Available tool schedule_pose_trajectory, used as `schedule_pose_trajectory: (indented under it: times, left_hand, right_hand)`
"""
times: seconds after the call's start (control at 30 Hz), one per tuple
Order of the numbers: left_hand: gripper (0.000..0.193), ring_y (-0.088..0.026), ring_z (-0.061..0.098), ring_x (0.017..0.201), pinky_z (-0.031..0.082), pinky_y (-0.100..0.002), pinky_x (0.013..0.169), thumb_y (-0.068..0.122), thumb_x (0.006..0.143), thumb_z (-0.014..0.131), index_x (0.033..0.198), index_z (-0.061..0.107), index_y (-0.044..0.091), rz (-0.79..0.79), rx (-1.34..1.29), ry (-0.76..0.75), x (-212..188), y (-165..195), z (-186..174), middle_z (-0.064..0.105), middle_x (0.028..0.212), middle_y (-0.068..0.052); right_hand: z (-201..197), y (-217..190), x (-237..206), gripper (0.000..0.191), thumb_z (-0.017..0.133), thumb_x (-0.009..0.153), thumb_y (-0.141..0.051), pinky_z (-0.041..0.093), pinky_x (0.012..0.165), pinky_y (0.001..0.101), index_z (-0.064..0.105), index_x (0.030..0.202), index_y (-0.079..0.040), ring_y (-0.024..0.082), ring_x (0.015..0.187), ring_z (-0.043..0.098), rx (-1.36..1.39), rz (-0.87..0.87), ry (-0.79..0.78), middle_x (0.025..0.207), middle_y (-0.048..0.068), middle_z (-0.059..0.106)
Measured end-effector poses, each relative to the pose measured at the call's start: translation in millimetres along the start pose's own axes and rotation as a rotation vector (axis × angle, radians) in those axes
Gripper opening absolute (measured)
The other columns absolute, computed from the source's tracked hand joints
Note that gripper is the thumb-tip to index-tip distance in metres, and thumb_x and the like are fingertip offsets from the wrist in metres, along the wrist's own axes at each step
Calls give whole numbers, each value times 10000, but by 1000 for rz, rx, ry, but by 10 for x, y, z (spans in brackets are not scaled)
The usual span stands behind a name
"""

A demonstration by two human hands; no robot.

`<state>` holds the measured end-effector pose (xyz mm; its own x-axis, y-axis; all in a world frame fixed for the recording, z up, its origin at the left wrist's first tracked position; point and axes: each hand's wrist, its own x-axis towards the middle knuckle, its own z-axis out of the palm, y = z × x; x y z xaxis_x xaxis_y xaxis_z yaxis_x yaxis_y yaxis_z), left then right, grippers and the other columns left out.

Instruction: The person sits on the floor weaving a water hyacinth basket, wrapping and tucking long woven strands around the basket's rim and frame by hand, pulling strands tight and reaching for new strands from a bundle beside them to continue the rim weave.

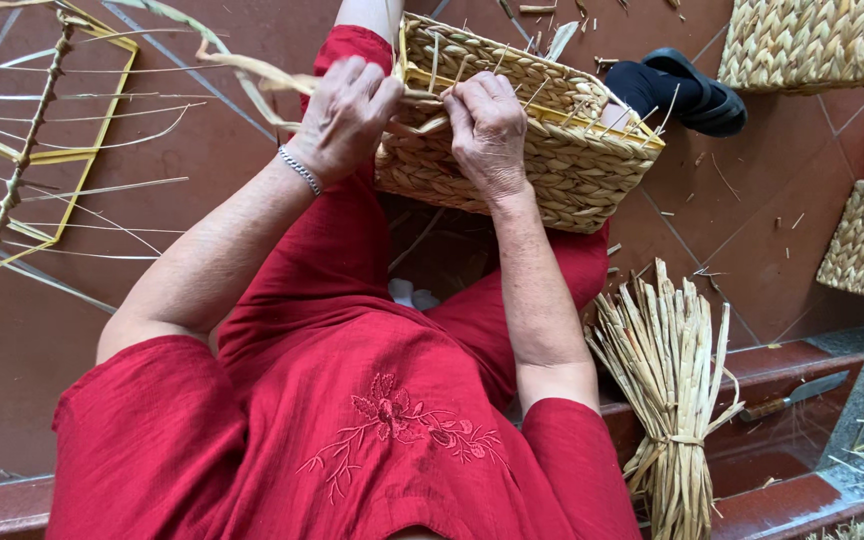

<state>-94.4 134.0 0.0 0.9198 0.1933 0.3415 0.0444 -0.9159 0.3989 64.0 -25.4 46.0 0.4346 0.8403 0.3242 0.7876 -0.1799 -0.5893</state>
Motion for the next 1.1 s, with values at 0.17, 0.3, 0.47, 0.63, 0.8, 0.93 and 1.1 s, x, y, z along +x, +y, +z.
schedule_pose_trajectory:
  times: [0.17,0.3,0.47,0.63,0.8,0.93,1.1]
  left_hand:
    - [214,-263,680,805,540,-420,667,268,1016,727,994,596,100,-53,-97,-26,-250,36,122,649,869,-85]
    - [298,-348,657,616,497,-490,543,356,1046,707,875,618,129,-204,-126,-182,-142,-150,51,645,678,-129]
    - [384,-401,642,693,488,-520,593,497,1075,689,968,660,129,-224,-91,-325,-344,-664,-568,618,713,-156]
    - [501,-361,626,680,504,-479,662,566,1061,605,889,735,113,-475,127,-415,-804,-1168,-1099,626,686,-126]
    - [374,-333,641,786,517,-466,778,450,989,627,981,706,84,-560,288,-196,-1020,-1416,-1373,639,814,-137]
    - [299,-328,633,880,503,-467,836,330,926,674,1038,696,53,-386,281,163,-898,-1047,-1298,641,918,-137]
    - [314,-323,622,998,486,-468,909,179,846,733,1108,683,14,21,-201,53,-524,-182,-663,644,1048,-138]
  right_hand:
    - [202,38,-38,139,753,908,-39,503,746,390,647,820,-19,259,816,612,-90,99,56,826,91,604]
    - [274,106,-51,129,759,912,-53,514,708,368,660,831,-38,233,784,621,-132,79,111,807,72,613]
    - [278,69,-97,85,766,905,-64,524,699,369,684,881,-70,222,786,642,-159,29,230,817,51,645]
    - [278,-105,-138,203,791,873,-68,524,693,382,648,1017,-69,228,754,636,-75,98,293,812,26,621]
    - [302,-148,-94,221,769,902,-37,537,737,391,598,1032,-87,233,853,650,-120,56,282,986,77,557]
    - [335,-113,-82,203,703,875,50,562,772,394,624,995,-94,258,920,658,-144,-133,241,998,84,570]
    - [328,-122,0,243,668,882,113,597,851,376,665,1042,-70,249,988,694,-71,-133,154,1018,84,667]
